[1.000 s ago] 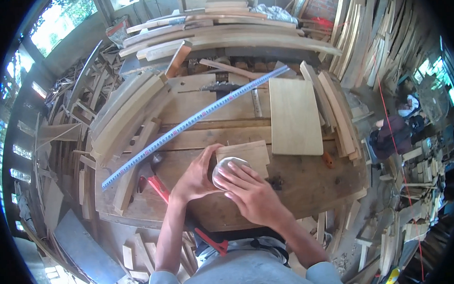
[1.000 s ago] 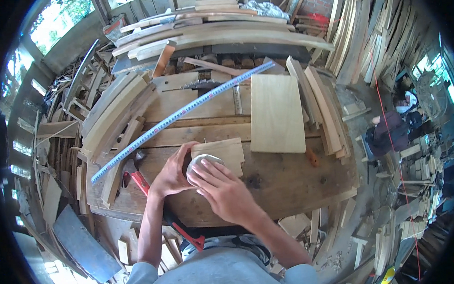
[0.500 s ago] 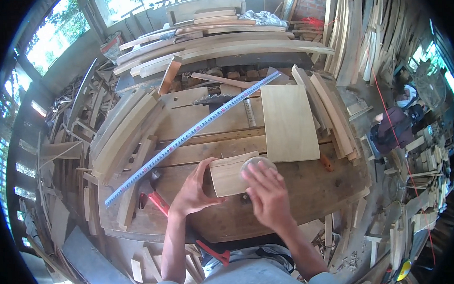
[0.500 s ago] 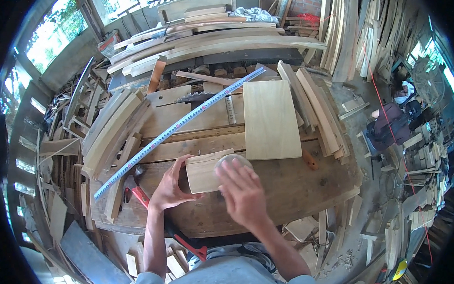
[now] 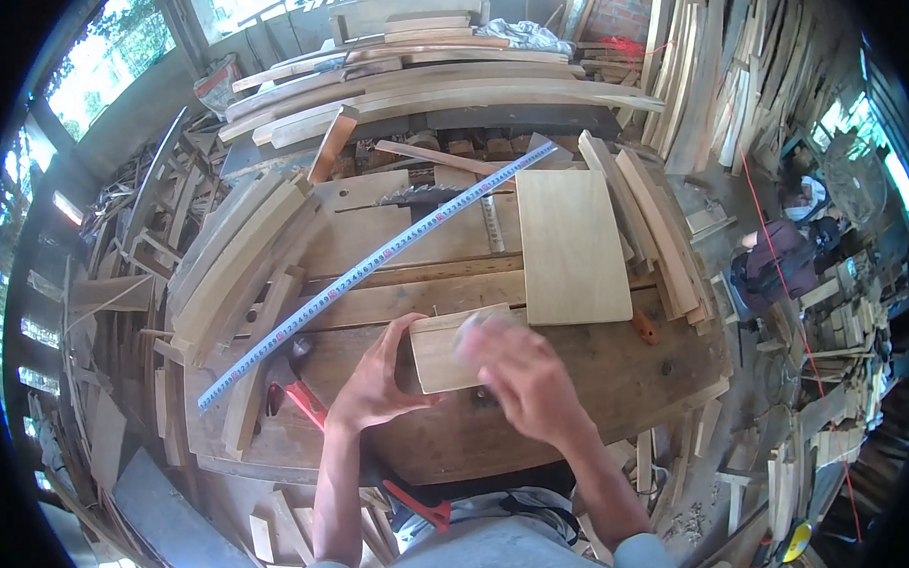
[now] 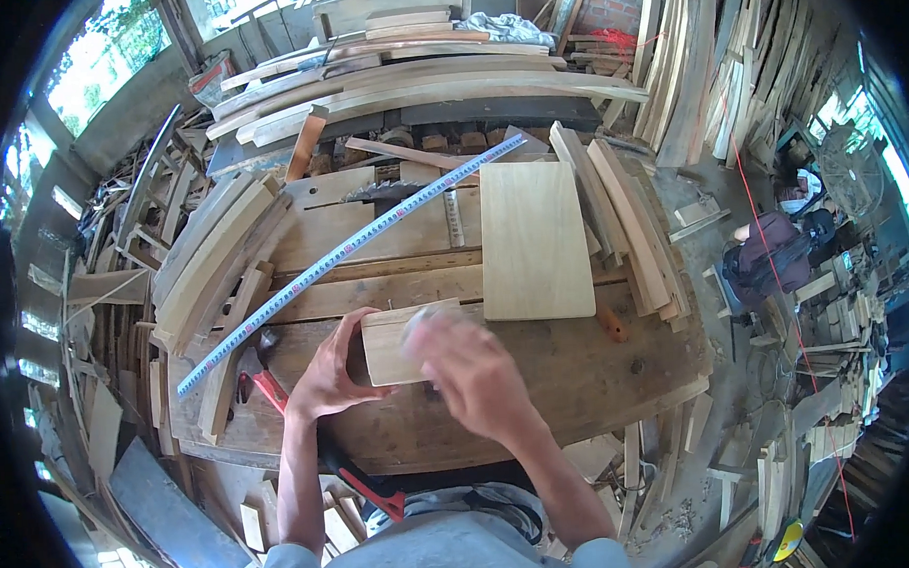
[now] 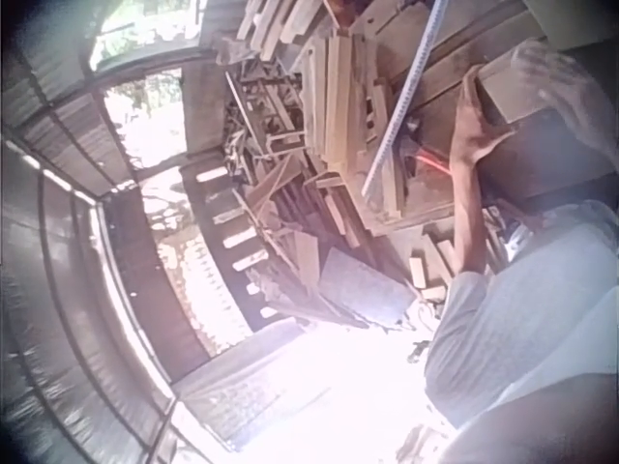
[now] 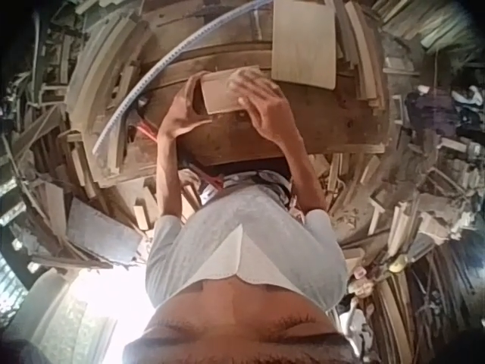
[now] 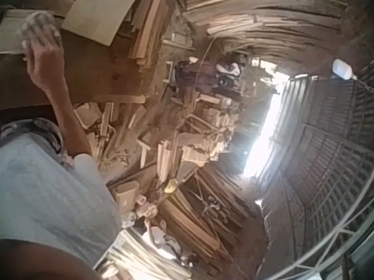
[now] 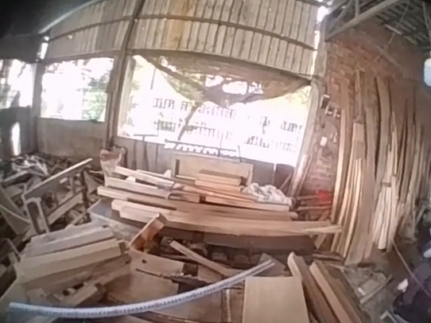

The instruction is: Sanding and nailing wooden boards on a workbench in a workshop.

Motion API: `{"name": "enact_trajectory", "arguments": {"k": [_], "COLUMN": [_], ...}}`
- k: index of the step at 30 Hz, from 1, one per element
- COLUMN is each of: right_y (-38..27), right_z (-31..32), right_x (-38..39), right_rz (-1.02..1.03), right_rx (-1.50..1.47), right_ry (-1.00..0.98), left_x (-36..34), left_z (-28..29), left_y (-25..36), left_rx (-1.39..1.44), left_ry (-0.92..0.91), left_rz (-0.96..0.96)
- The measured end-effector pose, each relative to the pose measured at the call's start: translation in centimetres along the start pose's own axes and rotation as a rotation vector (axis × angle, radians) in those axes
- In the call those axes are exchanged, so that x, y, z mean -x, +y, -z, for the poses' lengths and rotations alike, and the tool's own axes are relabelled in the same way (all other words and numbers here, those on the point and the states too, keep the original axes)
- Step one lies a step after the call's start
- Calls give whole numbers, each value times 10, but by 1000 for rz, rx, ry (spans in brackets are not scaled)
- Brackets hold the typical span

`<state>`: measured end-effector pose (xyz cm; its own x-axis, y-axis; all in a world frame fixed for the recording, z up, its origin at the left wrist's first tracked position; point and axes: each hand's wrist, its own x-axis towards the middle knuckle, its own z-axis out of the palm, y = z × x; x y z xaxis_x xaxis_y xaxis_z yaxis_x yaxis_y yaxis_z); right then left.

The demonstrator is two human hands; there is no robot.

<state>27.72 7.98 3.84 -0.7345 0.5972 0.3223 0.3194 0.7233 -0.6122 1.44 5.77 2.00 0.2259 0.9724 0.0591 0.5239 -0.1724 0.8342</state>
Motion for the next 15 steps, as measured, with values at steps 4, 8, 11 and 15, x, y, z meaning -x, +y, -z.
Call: {"name": "enact_trajectory", "arguments": {"k": [4,8,11,15], "right_y": [-27,-20,-24,-25], "right_z": [-20,-16,-28,-25], "right_x": [-14,-15,-31,-12], "right_rz": [-66,-106,-164,-13], "right_rx": [194,52,235,78], "right_ry": [111,107,208,36], "left_x": [-1,2,2,1], "left_z": [2,2,2,2], "left_y": [-1,-3,-1,-8], "left_rx": [-19,2,27,12], "left_ry": [-15,6,-10,0], "left_rz": [-22,-25,12,-44]}}
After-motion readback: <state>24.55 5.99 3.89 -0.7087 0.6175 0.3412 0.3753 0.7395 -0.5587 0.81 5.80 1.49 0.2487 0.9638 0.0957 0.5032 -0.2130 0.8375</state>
